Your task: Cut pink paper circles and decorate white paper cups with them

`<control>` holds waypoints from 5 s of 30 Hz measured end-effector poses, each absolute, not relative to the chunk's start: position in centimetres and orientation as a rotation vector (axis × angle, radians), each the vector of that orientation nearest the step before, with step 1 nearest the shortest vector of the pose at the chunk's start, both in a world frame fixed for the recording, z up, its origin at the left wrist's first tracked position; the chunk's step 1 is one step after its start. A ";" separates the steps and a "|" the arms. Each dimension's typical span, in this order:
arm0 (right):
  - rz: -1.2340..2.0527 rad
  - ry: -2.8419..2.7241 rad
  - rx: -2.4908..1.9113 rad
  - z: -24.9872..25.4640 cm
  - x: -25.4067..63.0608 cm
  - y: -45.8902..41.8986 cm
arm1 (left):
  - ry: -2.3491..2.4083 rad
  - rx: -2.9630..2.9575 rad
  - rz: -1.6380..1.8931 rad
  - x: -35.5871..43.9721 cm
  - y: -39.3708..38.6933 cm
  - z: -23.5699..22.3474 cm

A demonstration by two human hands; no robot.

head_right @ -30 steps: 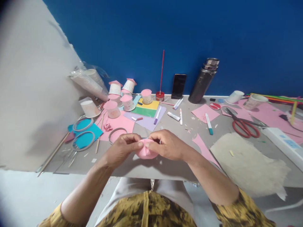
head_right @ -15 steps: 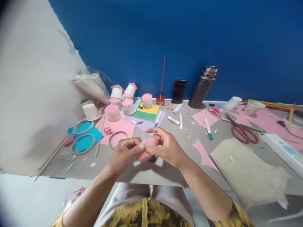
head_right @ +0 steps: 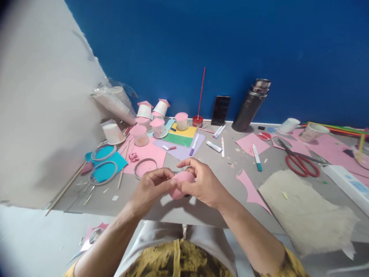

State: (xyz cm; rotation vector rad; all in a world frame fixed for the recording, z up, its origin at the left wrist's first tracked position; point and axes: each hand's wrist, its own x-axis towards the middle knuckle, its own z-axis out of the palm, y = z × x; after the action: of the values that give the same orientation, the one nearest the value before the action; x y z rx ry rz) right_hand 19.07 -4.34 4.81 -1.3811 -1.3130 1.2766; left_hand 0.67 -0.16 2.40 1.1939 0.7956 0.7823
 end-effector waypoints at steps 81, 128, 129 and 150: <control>1.257 -0.850 -1.145 1.1 17.5 -6.5 | 0.740 0.819 0.878 2.1 -2.4 0.4; 0.274 -1.542 -1.489 3.2 27.7 -0.3 | 0.571 1.008 0.689 2.5 8.3 2.9; 0.240 -1.578 -1.408 3.7 27.1 -0.8 | 0.573 1.008 0.689 2.5 8.2 2.8; -0.043 -1.927 -1.009 4.6 24.2 -2.3 | 0.549 1.356 0.641 2.7 8.2 2.2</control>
State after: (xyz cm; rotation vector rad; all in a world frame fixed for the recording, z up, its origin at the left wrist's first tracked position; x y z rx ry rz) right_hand 24.16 -2.29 4.65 -1.0088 -1.9268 -0.0429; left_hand 2.73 8.22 2.25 1.3562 0.5490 0.6405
